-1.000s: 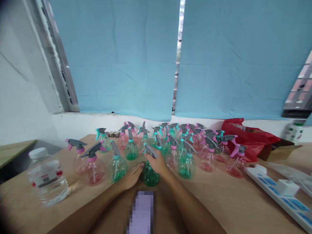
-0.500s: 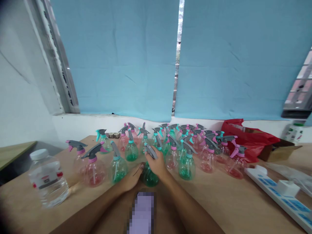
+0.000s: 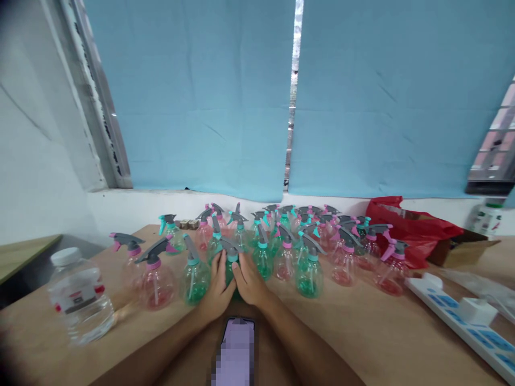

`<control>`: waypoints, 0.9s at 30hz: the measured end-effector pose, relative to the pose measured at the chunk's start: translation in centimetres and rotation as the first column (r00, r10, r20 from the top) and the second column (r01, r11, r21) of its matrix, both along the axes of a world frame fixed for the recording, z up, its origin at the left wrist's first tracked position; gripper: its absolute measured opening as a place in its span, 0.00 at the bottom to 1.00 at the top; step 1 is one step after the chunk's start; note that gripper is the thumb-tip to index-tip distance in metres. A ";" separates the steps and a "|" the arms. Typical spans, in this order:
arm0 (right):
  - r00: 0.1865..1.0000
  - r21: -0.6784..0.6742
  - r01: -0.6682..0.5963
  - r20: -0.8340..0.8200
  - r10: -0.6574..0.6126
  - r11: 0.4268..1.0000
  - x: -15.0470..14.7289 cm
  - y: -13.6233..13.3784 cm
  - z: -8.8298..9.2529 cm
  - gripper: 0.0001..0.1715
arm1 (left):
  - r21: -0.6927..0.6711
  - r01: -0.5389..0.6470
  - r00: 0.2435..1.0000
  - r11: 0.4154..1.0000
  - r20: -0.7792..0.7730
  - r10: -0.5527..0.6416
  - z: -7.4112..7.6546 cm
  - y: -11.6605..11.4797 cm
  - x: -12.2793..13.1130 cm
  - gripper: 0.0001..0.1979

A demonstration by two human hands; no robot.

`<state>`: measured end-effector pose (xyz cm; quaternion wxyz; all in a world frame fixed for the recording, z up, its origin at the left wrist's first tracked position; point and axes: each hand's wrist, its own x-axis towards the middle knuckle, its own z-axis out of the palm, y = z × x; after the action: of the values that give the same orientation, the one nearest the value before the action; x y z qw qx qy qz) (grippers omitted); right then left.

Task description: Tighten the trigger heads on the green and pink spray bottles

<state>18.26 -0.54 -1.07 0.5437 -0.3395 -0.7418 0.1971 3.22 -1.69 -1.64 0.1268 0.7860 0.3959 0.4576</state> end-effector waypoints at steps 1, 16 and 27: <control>1.000 -0.030 -0.023 0.001 0.023 0.999 -0.2 0.2 -0.3 0.28 | 0.040 -0.031 1.000 0.999 0.004 0.031 0.2 -0.1 0.1 0.36; 0.994 -0.166 -0.111 0.006 0.113 0.980 -0.2 1.0 -0.8 0.32 | 0.348 -0.147 0.989 0.926 0.022 0.148 1.2 -1.9 0.6 0.16; 0.974 0.046 -0.212 0.094 0.207 0.976 -1.7 0.4 1.0 0.28 | 0.364 0.085 0.988 0.928 -0.152 -0.031 3.7 -3.1 0.0 0.15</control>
<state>16.59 -0.16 -0.12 0.4957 -0.2523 -0.8021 0.2174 3.22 -4.78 2.06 -0.0383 0.8380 0.2873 0.4623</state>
